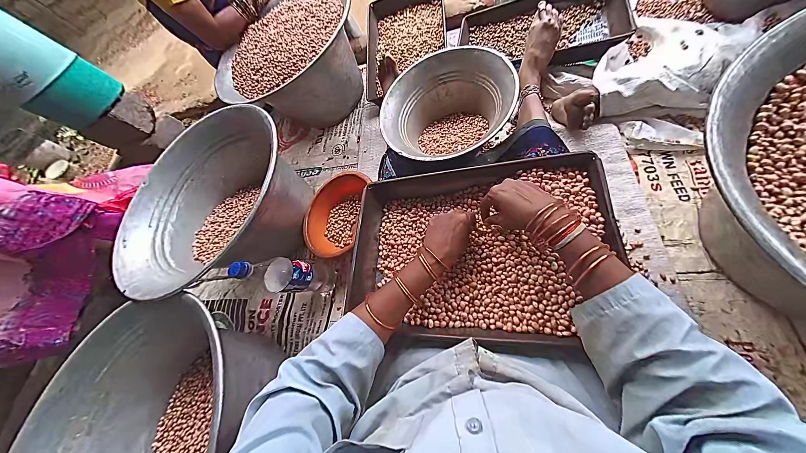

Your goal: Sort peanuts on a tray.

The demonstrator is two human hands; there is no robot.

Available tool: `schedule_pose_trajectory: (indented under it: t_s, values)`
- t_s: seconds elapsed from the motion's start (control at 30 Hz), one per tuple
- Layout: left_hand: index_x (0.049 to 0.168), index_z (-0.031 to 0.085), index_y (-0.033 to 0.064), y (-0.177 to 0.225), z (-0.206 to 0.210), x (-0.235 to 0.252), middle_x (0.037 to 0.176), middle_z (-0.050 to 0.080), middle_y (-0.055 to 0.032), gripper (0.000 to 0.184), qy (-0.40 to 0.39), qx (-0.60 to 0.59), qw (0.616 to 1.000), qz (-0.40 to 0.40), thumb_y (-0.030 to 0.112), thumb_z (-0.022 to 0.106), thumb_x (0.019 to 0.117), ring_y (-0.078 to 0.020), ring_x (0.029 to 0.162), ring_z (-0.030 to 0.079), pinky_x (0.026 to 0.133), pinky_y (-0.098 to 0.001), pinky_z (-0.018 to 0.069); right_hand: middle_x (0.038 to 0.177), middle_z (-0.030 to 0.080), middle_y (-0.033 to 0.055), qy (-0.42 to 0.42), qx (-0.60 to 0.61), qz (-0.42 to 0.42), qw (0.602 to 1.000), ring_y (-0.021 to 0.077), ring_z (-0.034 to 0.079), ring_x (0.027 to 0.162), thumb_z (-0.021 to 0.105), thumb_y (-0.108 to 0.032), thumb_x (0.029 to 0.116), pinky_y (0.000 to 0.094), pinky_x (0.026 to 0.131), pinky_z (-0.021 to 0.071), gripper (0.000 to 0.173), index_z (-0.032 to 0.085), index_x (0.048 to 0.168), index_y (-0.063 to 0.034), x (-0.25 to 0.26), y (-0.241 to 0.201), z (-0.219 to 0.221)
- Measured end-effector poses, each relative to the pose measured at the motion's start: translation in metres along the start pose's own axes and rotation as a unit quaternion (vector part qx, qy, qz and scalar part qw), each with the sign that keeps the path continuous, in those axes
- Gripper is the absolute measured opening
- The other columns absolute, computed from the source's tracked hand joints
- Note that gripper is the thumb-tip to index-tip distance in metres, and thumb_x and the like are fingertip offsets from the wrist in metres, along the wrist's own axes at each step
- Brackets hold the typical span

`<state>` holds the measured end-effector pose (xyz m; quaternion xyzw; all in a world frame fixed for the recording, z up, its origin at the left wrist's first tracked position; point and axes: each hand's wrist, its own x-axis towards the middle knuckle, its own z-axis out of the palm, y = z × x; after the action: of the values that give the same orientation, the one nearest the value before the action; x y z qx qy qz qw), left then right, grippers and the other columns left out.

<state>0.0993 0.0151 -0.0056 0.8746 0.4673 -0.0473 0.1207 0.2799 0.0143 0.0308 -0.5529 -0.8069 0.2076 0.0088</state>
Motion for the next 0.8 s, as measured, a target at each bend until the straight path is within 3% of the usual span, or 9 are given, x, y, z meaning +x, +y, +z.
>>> schedule_pose_trajectory:
  t_s: [0.1,0.27,0.33,0.4,0.47,0.53,0.6,0.73,0.8]
  values:
    - [0.114,0.073,0.0052,0.0,0.0,-0.002,0.108,0.074,-0.0175,0.02,0.01,-0.011,1.0,0.006,0.011,0.061,0.0997,-0.0376,0.099,0.072,0.083,-0.0576,0.057,0.094,0.072,0.0169,-0.005,-0.041,0.008,0.999,0.0381,0.07,0.094,0.064,-0.015,0.0987,0.0568,0.078,0.0522,0.014,0.074,0.097,-0.0052,-0.003,-0.015,-0.001]
    - [0.114,0.073,0.005,0.0,0.001,-0.004,0.107,0.074,-0.0176,0.02,-0.001,-0.023,1.0,0.001,0.013,0.064,0.0978,-0.0383,0.101,0.072,0.084,-0.0589,0.0559,0.092,0.071,0.0198,-0.007,-0.057,0.008,0.998,0.0403,0.07,0.091,0.066,-0.008,0.0943,0.0585,0.076,0.0513,0.01,0.072,0.096,-0.0004,-0.002,-0.019,0.005]
    - [0.111,0.075,0.0067,-0.006,-0.006,-0.007,0.097,0.074,-0.0172,0.019,-0.003,-0.075,0.997,-0.011,0.015,0.065,0.0966,-0.037,0.092,0.072,0.081,-0.0588,0.056,0.089,0.071,0.0193,-0.002,-0.065,0.004,0.998,0.0398,0.07,0.089,0.063,-0.012,0.0966,0.058,0.074,0.0506,0.014,0.071,0.093,-0.0009,-0.001,-0.018,0.008]
    - [0.108,0.073,0.0029,-0.019,-0.025,-0.02,0.076,0.065,-0.015,0.014,0.022,-0.224,0.974,-0.036,0.012,0.065,0.0988,-0.0285,0.065,0.061,0.063,-0.0478,0.0513,0.089,0.071,0.0188,-0.003,-0.071,-0.001,0.997,0.0391,0.07,0.089,0.064,-0.014,0.0967,0.0578,0.074,0.0508,0.015,0.071,0.093,-0.0017,-0.002,-0.017,0.01]
    - [0.112,0.06,0.0008,-0.031,-0.052,-0.04,0.077,0.055,-0.0076,0.014,0.038,-0.394,0.915,-0.076,0.005,0.049,0.105,-0.0132,0.061,0.049,0.06,-0.0298,0.0441,0.089,0.071,0.0187,-0.002,-0.068,-0.007,0.998,0.0393,0.07,0.089,0.066,-0.011,0.0948,0.0584,0.075,0.0512,0.011,0.072,0.093,-0.0019,-0.003,-0.016,0.01]
    - [0.115,0.055,0.001,-0.046,-0.06,-0.051,0.085,0.056,-0.0073,0.025,0.07,-0.461,0.879,-0.096,-0.001,0.035,0.1015,-0.0117,0.066,0.053,0.062,-0.0271,0.0475,0.089,0.071,0.0181,-0.002,-0.072,-0.013,0.997,0.0389,0.07,0.089,0.064,-0.012,0.0967,0.058,0.075,0.0509,0.012,0.072,0.094,-0.003,-0.001,-0.015,0.013]
    - [0.117,0.059,0.0005,-0.055,-0.057,-0.057,0.089,0.06,-0.0112,0.024,0.07,-0.42,0.899,-0.105,-0.002,0.04,0.1027,-0.0155,0.067,0.054,0.062,-0.0317,0.0476,0.088,0.072,0.0158,-0.006,-0.083,-0.025,0.996,0.0376,0.07,0.087,0.065,-0.016,0.0959,0.0574,0.073,0.0513,0.012,0.073,0.096,-0.0067,0.003,-0.012,0.018]
    - [0.106,0.07,0.0058,-0.061,-0.029,-0.056,0.067,0.055,-0.0114,0.009,0.038,-0.261,0.959,-0.102,0.01,0.067,0.0984,-0.0226,0.053,0.046,0.053,-0.0413,0.0408,0.09,0.072,0.0141,-0.033,-0.076,-0.004,0.997,0.0364,0.07,0.089,0.07,-0.021,0.0907,0.0576,0.074,0.0503,0.015,0.073,0.101,-0.0098,0.007,-0.014,0.018]
    - [0.107,0.074,0.0078,-0.054,-0.02,-0.049,0.073,0.064,-0.0138,0.013,0.037,-0.197,0.976,-0.083,0.012,0.073,0.0952,-0.0277,0.06,0.057,0.061,-0.0477,0.0504,0.093,0.072,0.0142,-0.024,-0.03,0.003,0.999,0.0368,0.07,0.092,0.071,-0.027,0.0918,0.0591,0.076,0.0504,0.021,0.073,0.105,-0.0107,0.006,-0.009,0.012]
